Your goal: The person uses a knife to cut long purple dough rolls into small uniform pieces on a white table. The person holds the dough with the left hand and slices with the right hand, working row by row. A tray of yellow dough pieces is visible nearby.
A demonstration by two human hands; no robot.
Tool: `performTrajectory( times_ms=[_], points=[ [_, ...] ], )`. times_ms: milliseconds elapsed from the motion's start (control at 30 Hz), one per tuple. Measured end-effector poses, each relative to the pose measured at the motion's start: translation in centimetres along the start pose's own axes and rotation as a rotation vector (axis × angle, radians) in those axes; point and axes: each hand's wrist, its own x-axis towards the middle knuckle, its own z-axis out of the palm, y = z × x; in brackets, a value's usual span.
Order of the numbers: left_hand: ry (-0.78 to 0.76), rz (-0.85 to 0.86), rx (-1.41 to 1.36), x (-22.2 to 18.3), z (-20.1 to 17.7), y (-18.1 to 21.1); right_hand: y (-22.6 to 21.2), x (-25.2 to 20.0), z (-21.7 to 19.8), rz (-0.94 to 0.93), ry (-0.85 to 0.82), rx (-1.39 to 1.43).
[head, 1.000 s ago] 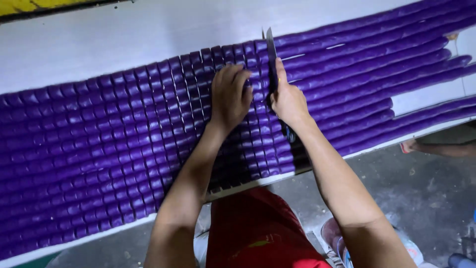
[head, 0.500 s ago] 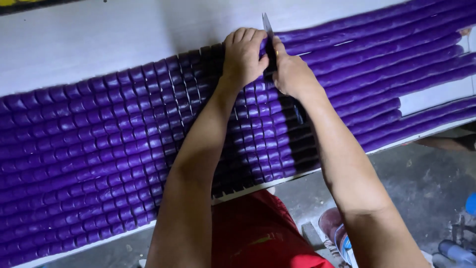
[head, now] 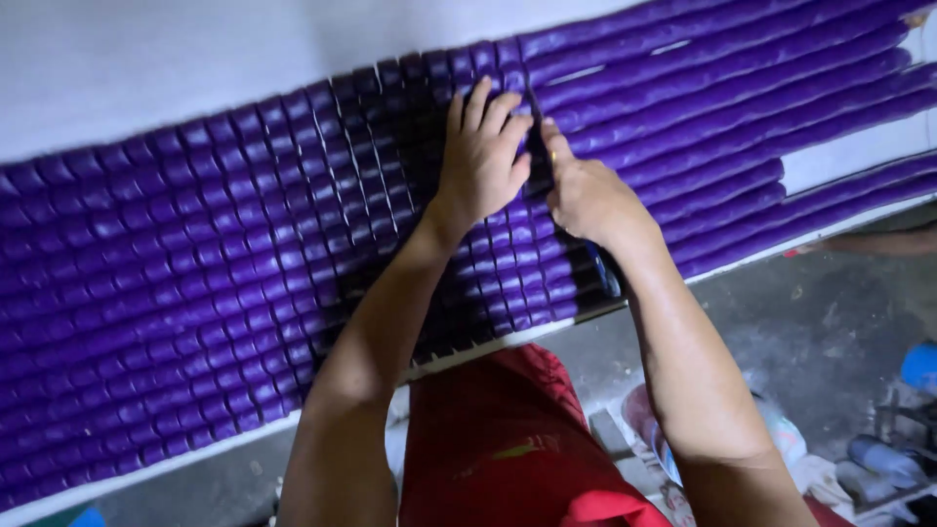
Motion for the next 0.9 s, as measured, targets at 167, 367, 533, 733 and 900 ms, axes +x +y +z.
performTrajectory(
  times_ms=[167, 367, 533, 733, 900],
  points=[
    [0.027, -0.033, -0.021, -0.1, 0.1, 0.2, -2.2, -6.3, 1.0, 0.114, -0.112, 0.017],
    [0.104, 0.002, -0.003, -2.8, -0.4, 3.6, 1.0, -8.1, 6.0, 0.122, -0.093, -0.043],
    [0.026, -0.027, 0.068, -7.3, 0.6, 7.3, 0.9, -10.2, 6.1, 0.081, -0.053, -0.002],
    [-0.014, -0.030, 0.120, -8.8, 2.3, 6.9, 1.0, -17.3, 8.3, 0.183, -0.260, 0.017],
    [-0.144, -0.058, 0.037, -13.4, -1.9, 15.3, 4.4, -15.2, 11.8, 0.130, -0.135, 0.042]
  ],
)
